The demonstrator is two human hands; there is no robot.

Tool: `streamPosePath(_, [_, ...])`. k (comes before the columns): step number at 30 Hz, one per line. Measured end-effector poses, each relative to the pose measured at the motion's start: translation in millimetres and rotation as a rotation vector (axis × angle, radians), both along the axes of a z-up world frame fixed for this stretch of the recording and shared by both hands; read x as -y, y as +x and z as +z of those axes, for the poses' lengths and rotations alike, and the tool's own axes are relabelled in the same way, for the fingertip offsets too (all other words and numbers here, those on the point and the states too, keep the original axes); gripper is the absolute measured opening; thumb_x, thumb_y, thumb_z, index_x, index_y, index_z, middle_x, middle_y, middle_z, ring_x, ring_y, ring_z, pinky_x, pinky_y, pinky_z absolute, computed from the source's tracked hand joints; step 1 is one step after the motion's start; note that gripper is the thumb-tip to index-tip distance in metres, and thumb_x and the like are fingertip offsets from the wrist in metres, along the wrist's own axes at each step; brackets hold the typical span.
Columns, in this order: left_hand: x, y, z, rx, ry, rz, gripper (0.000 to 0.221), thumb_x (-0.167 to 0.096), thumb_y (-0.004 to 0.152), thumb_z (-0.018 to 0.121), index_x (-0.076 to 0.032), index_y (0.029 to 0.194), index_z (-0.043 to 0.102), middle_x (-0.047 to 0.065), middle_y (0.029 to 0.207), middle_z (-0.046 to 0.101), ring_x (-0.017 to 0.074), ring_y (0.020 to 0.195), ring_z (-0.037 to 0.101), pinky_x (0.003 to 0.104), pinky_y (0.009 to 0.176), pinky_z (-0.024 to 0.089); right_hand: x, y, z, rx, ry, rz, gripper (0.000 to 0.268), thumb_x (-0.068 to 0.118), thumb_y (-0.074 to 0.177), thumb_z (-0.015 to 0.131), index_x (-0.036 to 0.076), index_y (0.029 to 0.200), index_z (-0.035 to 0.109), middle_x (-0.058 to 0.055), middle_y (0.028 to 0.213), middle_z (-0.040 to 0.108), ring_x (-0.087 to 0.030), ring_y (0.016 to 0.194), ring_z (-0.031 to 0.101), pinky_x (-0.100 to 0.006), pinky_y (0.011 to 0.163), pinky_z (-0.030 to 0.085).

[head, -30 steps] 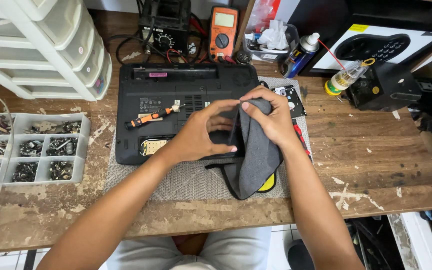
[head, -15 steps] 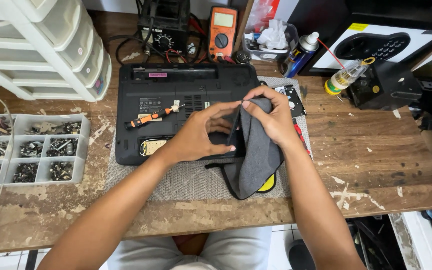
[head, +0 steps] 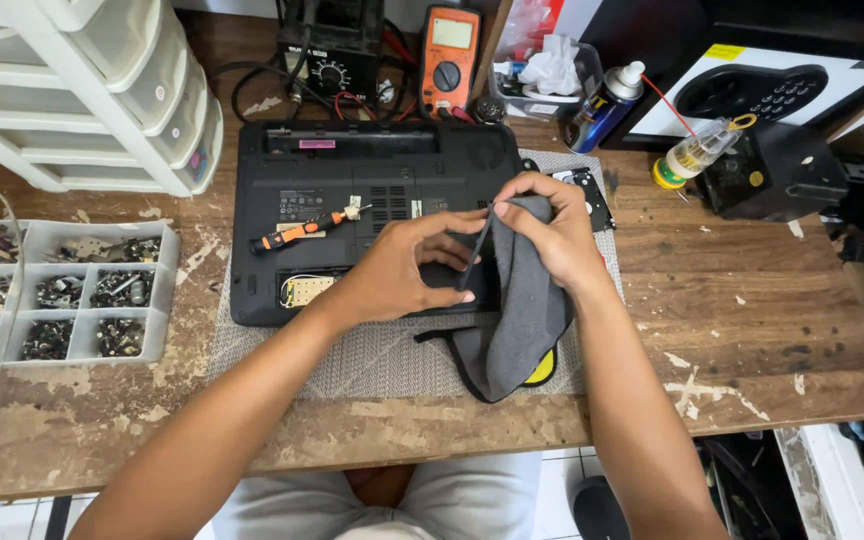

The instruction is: Using a screwdriver to remove a small PCB from a laptop and cleaning it with a cloth before reinstallation.

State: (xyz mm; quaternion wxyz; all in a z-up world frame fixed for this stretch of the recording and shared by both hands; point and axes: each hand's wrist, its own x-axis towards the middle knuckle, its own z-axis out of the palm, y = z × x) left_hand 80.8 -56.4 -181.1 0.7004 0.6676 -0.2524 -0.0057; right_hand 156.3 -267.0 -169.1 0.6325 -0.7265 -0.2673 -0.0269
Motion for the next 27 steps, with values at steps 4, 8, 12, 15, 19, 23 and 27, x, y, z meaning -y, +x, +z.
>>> streamPosePath(4, [0.1, 1.6, -0.1, 0.019, -0.043, 0.012, 0.072, 0.011, 0.066, 0.087, 0.002, 0.132, 0.060, 0.024, 0.142, 0.058, 0.0322, 0.107, 0.070, 0.044, 0.092, 0.062, -0.3, 2.9, -1.9, 0.036, -0.018, 0.011, 0.006, 0.006, 0.087, 0.079, 0.004, 0.089, 0.074, -0.005, 0.079, 0.063, -0.010, 0.078, 0.052, -0.025, 0.072, 0.038])
streamPosePath(8, [0.4, 3.8, -7.6, 0.031, -0.071, 0.012, 0.071, 0.010, 0.067, 0.088, 0.003, 0.131, 0.059, 0.022, 0.139, 0.058, 0.0317, 0.108, 0.069, 0.045, 0.093, 0.062, -1.4, 1.8, -1.0, 0.024, -0.017, 0.002, 0.005, 0.004, 0.087, 0.078, 0.004, 0.088, 0.073, -0.005, 0.079, 0.064, -0.010, 0.078, 0.052, -0.025, 0.073, 0.039])
streamPosePath(12, [1.3, 6.5, -12.4, 0.021, -0.118, 0.027, 0.075, 0.010, 0.067, 0.089, 0.001, 0.135, 0.059, 0.017, 0.133, 0.060, 0.0273, 0.105, 0.069, 0.042, 0.093, 0.062, -0.2, 3.8, -1.4, 0.032, -0.037, 0.005, 0.003, 0.003, 0.087, 0.076, 0.004, 0.088, 0.073, -0.003, 0.079, 0.063, -0.009, 0.077, 0.051, -0.025, 0.071, 0.038])
streamPosePath(15, [2.4, 6.6, -12.0, -0.006, -0.188, 0.053, 0.078, 0.009, 0.070, 0.088, -0.001, 0.140, 0.055, 0.013, 0.130, 0.060, 0.0207, 0.103, 0.068, 0.036, 0.093, 0.063, -2.1, 3.9, -3.8, 0.058, -0.082, 0.053, 0.005, 0.002, 0.084, 0.075, 0.005, 0.086, 0.072, -0.003, 0.077, 0.061, -0.011, 0.075, 0.050, -0.026, 0.068, 0.036])
streamPosePath(19, [1.4, 10.4, -13.6, 0.022, -0.133, 0.157, 0.075, 0.006, 0.074, 0.088, -0.002, 0.141, 0.055, 0.012, 0.119, 0.063, 0.0184, 0.103, 0.067, 0.036, 0.091, 0.062, -5.5, 2.9, -4.5, 0.123, -0.150, 0.100, 0.011, -0.004, 0.080, 0.072, 0.004, 0.088, 0.072, -0.006, 0.078, 0.061, -0.014, 0.073, 0.052, -0.029, 0.066, 0.034])
streamPosePath(23, [4.7, 10.5, -18.5, -0.030, -0.137, 0.176, 0.067, 0.006, 0.081, 0.081, -0.004, 0.142, 0.055, 0.007, 0.110, 0.064, 0.0103, 0.097, 0.067, 0.029, 0.092, 0.061, -7.0, -3.8, 1.8, 0.095, -0.141, 0.114, 0.008, 0.000, 0.083, 0.075, 0.005, 0.090, 0.075, -0.007, 0.078, 0.065, -0.013, 0.074, 0.053, -0.028, 0.068, 0.036])
streamPosePath(27, [4.7, 9.7, -12.2, -0.063, -0.112, 0.236, 0.056, 0.005, 0.084, 0.079, -0.003, 0.136, 0.060, 0.005, 0.096, 0.058, 0.0099, 0.089, 0.065, 0.029, 0.086, 0.062, -4.4, 1.3, -2.8, 0.104, -0.162, 0.045, 0.011, 0.000, 0.083, 0.074, 0.006, 0.092, 0.075, -0.003, 0.075, 0.065, -0.011, 0.073, 0.055, -0.026, 0.067, 0.039])
